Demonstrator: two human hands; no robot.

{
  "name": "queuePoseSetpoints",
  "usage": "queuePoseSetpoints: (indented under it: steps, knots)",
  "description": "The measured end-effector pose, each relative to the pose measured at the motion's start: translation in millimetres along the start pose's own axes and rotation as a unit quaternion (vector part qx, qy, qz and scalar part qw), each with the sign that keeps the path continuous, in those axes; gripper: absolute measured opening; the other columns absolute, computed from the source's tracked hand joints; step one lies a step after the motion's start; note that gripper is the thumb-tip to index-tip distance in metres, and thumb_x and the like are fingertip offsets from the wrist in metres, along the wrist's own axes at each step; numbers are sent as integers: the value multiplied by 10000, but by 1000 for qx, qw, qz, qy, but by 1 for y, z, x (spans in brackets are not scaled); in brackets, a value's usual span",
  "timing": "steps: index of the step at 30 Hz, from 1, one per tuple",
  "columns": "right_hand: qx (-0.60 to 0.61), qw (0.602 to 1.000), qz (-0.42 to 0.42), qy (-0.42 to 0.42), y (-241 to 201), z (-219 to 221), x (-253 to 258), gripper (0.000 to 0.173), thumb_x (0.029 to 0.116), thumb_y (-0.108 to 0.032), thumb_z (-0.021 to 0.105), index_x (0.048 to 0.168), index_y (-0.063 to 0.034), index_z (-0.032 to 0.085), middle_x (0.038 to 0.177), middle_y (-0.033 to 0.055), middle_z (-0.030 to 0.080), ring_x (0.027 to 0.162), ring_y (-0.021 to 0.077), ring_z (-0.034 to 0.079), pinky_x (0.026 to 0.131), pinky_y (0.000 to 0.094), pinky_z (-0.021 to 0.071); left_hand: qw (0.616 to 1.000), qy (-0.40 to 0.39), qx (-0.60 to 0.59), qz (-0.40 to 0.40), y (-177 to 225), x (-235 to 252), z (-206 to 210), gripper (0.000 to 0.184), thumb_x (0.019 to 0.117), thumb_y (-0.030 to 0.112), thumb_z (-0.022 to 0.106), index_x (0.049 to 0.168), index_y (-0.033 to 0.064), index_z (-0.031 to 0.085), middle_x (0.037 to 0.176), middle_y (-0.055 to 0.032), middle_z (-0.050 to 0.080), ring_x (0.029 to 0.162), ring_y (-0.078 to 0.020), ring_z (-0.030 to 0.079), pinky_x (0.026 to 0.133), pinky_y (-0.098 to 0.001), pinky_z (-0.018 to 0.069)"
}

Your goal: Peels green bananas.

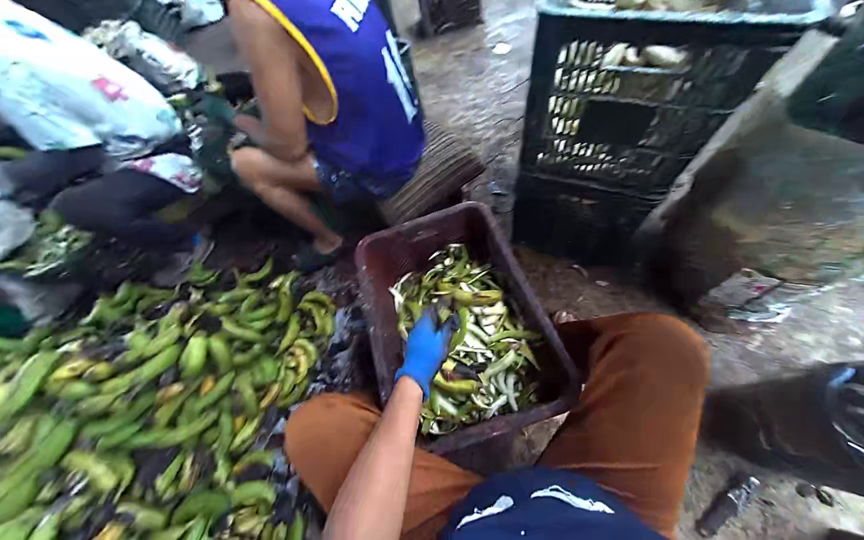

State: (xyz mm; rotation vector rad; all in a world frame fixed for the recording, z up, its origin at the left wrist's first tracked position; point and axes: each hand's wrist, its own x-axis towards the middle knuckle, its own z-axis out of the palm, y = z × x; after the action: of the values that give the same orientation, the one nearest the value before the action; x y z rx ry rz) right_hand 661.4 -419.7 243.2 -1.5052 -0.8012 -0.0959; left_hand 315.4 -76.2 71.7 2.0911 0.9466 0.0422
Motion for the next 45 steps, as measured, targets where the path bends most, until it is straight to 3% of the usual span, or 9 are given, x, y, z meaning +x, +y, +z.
queuePoseSetpoints:
  steps: [5, 9, 15, 19, 23, 27, 35, 41, 45]
  knots:
    - [123, 965, 138, -185, 11, 169, -14, 192, 1036, -287, 477, 1098, -184, 627, 862, -78, 665, 734, 48, 630, 671, 262, 570, 974, 2, -164, 155, 24, -15, -75, 510, 999, 270, 634, 1486, 231, 488, 1311, -74, 647, 1076, -201, 659, 896, -447, 568]
    - [238, 816, 245, -466, 16, 257, -24, 535, 1023, -420, 370, 1482, -167, 477, 1188, 137, 701, 963, 251, 699, 806, 430, 594, 900, -13, -375, 223, 41, -17, -117, 559, 966, 213, 646, 1485, 284, 450, 1274, -27, 638, 1002, -160, 655, 790, -355, 592]
    - [412, 704, 248, -523, 27, 325, -38, 498, 1005, -575, 470, 1372, -257, 580, 1019, 73, 727, 755, 149, 697, 661, 310, 605, 790, -48, -556, 253, 33, 21, -111, 433, 912, 192, 702, 1324, 240, 576, 1095, -26, 707, 916, -149, 696, 784, -344, 609]
    - [428, 743, 267, -441, 37, 345, -45, 465, 1016, -524, 433, 1292, -217, 647, 893, 38, 704, 616, 83, 622, 511, 239, 537, 794, -20, -560, 235, 33, 33, -98, 480, 962, 257, 672, 1422, 238, 535, 1206, -39, 681, 998, -154, 679, 834, -346, 598]
    - [308, 867, 165, -356, 48, 356, -44, 417, 1070, -393, 390, 1330, -145, 603, 1040, 64, 691, 838, 151, 656, 721, 344, 581, 881, 80, -444, 142, 39, 42, -86, 593, 1015, 437, 590, 1534, 231, 389, 1340, -44, 615, 1113, -163, 641, 912, -371, 571]
    - [229, 879, 204, -365, 41, 356, -50, 341, 1048, -296, 491, 1298, -85, 588, 1070, 87, 718, 930, 192, 709, 818, 393, 617, 899, 116, -414, 83, 34, 42, -83, 564, 1003, 381, 638, 1516, 265, 434, 1383, -38, 610, 1169, -195, 636, 932, -432, 570]
    - [84, 959, 63, -265, 19, 332, -65, 273, 1004, -276, 580, 1171, -64, 619, 833, 14, 709, 648, 118, 664, 582, 331, 590, 940, 240, -221, 104, 30, 32, -90, 599, 1001, 343, 650, 1527, 210, 395, 1290, -140, 640, 1086, -288, 656, 881, -523, 554]
    - [-51, 786, 370, -493, 43, 347, -69, 371, 1073, -344, 526, 1277, -39, 582, 846, 96, 656, 660, 162, 644, 628, 353, 574, 912, 206, -318, 154, 30, 26, -99, 584, 997, 362, 655, 1521, 275, 414, 1325, -34, 636, 1097, -178, 660, 887, -416, 580]
    - [-189, 806, 265, -494, 56, 324, -64, 412, 1059, -423, 527, 1344, -141, 621, 961, 122, 704, 786, 226, 678, 734, 476, 578, 946, 163, -264, 91, 28, 50, -102, 648, 994, 339, 654, 1542, 150, 365, 1319, -129, 630, 1142, -234, 655, 969, -460, 563]
